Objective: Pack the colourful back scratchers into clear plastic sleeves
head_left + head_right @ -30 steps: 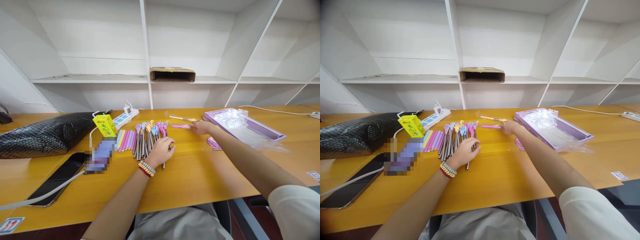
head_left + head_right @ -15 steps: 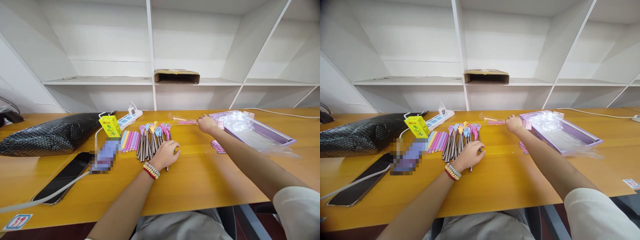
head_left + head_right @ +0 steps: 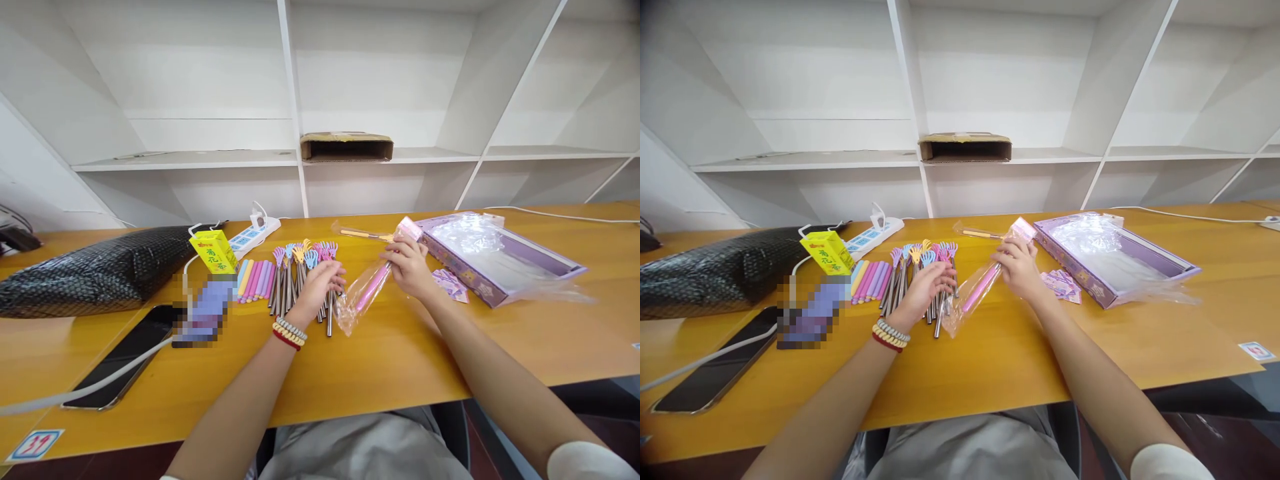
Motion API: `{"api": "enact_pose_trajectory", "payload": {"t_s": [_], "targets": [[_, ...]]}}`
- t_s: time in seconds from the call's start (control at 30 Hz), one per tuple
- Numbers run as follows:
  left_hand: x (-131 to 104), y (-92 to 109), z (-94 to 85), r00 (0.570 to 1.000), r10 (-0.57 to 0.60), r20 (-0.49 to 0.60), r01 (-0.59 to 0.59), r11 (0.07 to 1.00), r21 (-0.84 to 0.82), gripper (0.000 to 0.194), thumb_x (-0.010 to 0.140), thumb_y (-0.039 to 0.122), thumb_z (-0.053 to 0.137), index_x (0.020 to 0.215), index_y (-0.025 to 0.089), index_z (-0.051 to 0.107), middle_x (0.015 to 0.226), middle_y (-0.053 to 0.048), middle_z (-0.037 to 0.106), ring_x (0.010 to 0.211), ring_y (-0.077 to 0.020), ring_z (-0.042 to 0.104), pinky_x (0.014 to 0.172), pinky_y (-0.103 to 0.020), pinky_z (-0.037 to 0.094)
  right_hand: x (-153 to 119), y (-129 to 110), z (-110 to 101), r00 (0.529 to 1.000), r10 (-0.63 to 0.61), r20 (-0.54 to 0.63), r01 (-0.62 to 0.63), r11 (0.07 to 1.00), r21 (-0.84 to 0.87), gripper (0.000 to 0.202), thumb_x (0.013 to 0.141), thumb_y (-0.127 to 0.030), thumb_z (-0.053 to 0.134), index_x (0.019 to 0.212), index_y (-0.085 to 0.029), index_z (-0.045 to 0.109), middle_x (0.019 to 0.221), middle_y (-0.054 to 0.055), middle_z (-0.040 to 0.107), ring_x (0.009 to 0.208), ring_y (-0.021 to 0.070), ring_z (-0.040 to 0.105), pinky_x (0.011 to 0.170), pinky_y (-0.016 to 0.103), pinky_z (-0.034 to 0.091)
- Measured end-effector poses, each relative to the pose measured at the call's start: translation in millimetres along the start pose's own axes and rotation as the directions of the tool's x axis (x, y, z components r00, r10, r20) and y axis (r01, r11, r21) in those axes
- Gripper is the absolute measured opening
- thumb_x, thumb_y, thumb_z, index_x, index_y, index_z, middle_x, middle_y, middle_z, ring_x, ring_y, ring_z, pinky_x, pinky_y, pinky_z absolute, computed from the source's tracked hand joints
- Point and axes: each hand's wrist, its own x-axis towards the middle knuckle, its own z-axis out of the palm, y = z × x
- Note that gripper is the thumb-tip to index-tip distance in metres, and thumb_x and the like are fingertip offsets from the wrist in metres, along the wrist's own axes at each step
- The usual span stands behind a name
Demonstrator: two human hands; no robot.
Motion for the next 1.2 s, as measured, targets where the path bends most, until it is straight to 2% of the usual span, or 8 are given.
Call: {"api": "enact_pose_trajectory", "payload": {"t_s": [0.33,0.57,0.67,0.77,0.87,0.97,1.13,1.2], "targets": [[-19,1,15.4,0.847,-0.279,0.453,0.177,0.951,0.254,0.037,0.07,0.033,0.067,0.101,0.016,0.056,0.072,-0.001,0.059,0.053,-0.0107,0.054,0.048,-0.023,0.041,-17,-39,11,0.995,-0.097,0.011,0.092,0.97,0.223,0.029,0.074,-0.007,0.049,0.09,-0.025,0.066,0.103,0.004,0.063,0.113,0.0228,0.046,0.089,0.041,0.029],[-19,3,17.9,0.906,-0.174,0.385,0.099,0.973,0.207,0.031,0.069,0.028,0.068,0.095,0.015,0.058,0.08,-0.003,0.061,0.068,-0.0132,0.058,0.06,-0.025,0.045,-14,-46,7,0.995,-0.046,-0.084,0.061,0.98,0.19,0.042,0.078,-0.009,0.045,0.115,-0.025,0.056,0.126,0.008,0.051,0.125,0.0249,0.037,0.097,0.045,0.029],[-18,6,17.8,0.942,-0.083,0.324,0.023,0.983,0.184,0.03,0.073,0.028,0.065,0.098,0.016,0.059,0.086,-0.004,0.062,0.073,-0.0146,0.058,0.065,-0.027,0.046,-12,-47,4,0.963,0.195,-0.183,-0.154,0.964,0.218,0.058,0.078,-0.019,0.048,0.134,-0.019,0.034,0.139,0.015,0.034,0.129,0.0287,0.029,0.1,0.047,0.029],[-17,11,16.4,0.957,-0.043,0.287,-0.008,0.985,0.172,0.03,0.076,0.028,0.061,0.104,0.017,0.057,0.088,-0.004,0.062,0.075,-0.0144,0.058,0.067,-0.027,0.046,-13,-40,7,0.898,0.434,-0.071,-0.335,0.78,0.528,0.061,0.077,-0.034,0.054,0.132,-0.019,0.035,0.122,0.014,0.05,0.11,0.0267,0.048,0.09,0.044,0.039],[-18,13,16.9,0.935,-0.052,0.35,-0.023,0.978,0.206,0.027,0.076,0.027,0.061,0.1,0.016,0.059,0.088,-0.003,0.062,0.078,-0.0149,0.058,0.071,-0.029,0.046,-16,-34,15,0.879,0.371,0.3,-0.43,0.342,0.836,0.04,0.075,-0.049,0.055,0.102,-0.019,0.058,0.08,0.004,0.061,0.07,0.0168,0.056,0.064,0.031,0.046],[-19,11,19.1,0.893,-0.097,0.439,-0.014,0.97,0.242,0.025,0.076,0.028,0.061,0.097,0.015,0.062,0.088,-0.005,0.064,0.08,-0.0169,0.059,0.074,-0.032,0.047,-17,-34,20,0.781,0.326,0.532,-0.563,0.001,0.826,0.033,0.074,-0.05,0.059,0.071,-0.017,0.058,0.055,-0.001,0.054,0.045,0.0095,0.045,0.041,0.022,0.032],[-12,2,14.1,0.99,0.078,0.121,-0.114,0.939,0.323,0.031,0.076,0.031,0.061,0.103,0.018,0.057,0.097,-0.008,0.062,0.088,-0.0174,0.058,0.078,-0.032,0.047,-12,-32,21,0.664,0.479,0.575,-0.573,-0.168,0.802,0.032,0.07,-0.041,0.066,0.057,-0.016,0.052,0.042,-0.003,0.05,0.035,0.0067,0.039,0.033,0.02,0.024],[-10,2,8.6,0.974,0.225,0.0,-0.203,0.882,0.424,0.02,0.075,0.027,0.059,0.093,0.017,0.057,0.087,-0.005,0.06,0.078,-0.0152,0.057,0.071,-0.03,0.047,-10,-26,21,0.636,0.548,0.543,-0.54,-0.186,0.821,0.033,0.07,-0.04,0.067,0.055,-0.016,0.05,0.041,-0.003,0.049,0.034,0.0063,0.039,0.033,0.019,0.025]]}}
